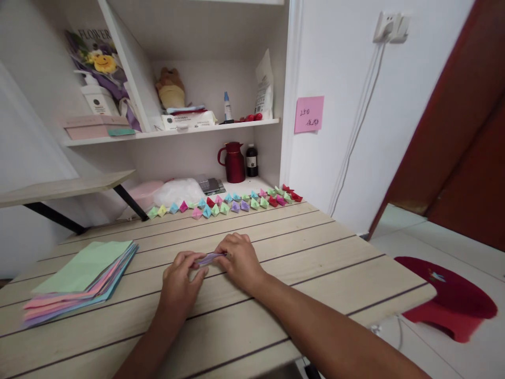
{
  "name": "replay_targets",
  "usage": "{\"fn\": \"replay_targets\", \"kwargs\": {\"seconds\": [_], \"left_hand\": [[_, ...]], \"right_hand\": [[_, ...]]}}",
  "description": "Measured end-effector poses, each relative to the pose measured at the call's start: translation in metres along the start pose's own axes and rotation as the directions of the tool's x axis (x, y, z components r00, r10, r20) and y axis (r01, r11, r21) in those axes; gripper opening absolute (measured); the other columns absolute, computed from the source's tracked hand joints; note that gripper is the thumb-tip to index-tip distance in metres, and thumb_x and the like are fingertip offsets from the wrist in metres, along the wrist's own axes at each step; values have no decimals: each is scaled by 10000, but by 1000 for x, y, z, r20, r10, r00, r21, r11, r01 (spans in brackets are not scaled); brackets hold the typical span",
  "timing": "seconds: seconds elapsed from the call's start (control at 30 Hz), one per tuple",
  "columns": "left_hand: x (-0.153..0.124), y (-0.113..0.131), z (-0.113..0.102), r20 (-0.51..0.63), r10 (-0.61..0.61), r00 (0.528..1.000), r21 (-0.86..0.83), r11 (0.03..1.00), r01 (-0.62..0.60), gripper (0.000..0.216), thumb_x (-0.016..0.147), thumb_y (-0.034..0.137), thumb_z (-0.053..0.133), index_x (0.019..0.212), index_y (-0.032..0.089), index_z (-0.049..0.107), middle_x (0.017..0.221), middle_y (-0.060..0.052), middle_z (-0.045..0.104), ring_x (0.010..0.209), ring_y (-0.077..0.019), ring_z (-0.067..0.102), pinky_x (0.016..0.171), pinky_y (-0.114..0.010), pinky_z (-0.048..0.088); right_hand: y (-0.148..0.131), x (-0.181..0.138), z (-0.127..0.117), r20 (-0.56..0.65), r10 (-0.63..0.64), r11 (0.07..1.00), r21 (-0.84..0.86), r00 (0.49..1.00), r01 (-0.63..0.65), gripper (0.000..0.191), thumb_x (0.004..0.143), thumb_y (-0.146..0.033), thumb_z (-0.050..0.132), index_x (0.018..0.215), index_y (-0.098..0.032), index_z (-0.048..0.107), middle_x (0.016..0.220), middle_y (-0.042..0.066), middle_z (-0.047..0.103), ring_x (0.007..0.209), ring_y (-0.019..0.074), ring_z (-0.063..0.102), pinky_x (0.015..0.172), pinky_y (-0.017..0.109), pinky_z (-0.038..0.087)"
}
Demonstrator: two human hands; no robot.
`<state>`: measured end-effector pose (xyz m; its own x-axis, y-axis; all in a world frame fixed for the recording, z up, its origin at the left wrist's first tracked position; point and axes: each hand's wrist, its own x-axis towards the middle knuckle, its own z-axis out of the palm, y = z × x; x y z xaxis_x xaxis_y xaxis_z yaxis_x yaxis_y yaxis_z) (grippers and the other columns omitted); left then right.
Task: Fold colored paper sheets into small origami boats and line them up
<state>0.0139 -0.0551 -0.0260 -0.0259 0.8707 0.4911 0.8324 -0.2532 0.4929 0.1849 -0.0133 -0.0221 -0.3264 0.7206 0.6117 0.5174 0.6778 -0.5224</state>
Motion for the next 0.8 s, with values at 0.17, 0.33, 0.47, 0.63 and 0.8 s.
{"fn": "replay_targets", "kwargs": {"seconds": [0.17,0.33,0.47,0.63,0.8], "left_hand": [[-9,-4,2,45,-119,992,46,992,117,491,719,126,681,1176,195,515,1204,-95,573,1020,-242,618,855,-407,455],[-19,11,2,19,-65,998,121,991,62,437,726,115,661,1131,232,545,1229,-86,556,1142,-274,548,935,-447,397],[-21,15,2,88,-83,993,155,986,69,338,742,119,637,1049,253,593,1123,-52,634,1076,-258,585,930,-435,373],[-18,5,-1,157,-44,987,175,984,16,147,793,151,608,868,267,659,947,-9,709,949,-242,613,844,-412,381],[-16,4,-4,170,12,985,171,984,-41,151,799,145,628,827,271,706,944,-9,718,893,-229,614,770,-377,404]], "right_hand": [[5,-1,6,11,-44,993,-108,999,45,84,799,-118,661,777,-198,649,830,23,643,856,193,514,809,342,305],[2,-3,15,169,-173,955,-212,970,207,53,820,-163,640,798,-207,660,836,39,636,867,205,492,794,357,284],[1,-7,15,229,-166,952,-216,959,216,118,793,-108,633,811,-219,666,843,33,648,879,207,506,790,357,288],[4,-13,7,266,-95,986,-107,959,127,117,812,-136,647,847,-238,693,859,23,681,898,200,556,811,344,331],[9,-13,1,270,4,1000,-2,963,-4,199,733,-105,716,880,-234,677,859,-4,692,832,177,587,790,311,382]]}}
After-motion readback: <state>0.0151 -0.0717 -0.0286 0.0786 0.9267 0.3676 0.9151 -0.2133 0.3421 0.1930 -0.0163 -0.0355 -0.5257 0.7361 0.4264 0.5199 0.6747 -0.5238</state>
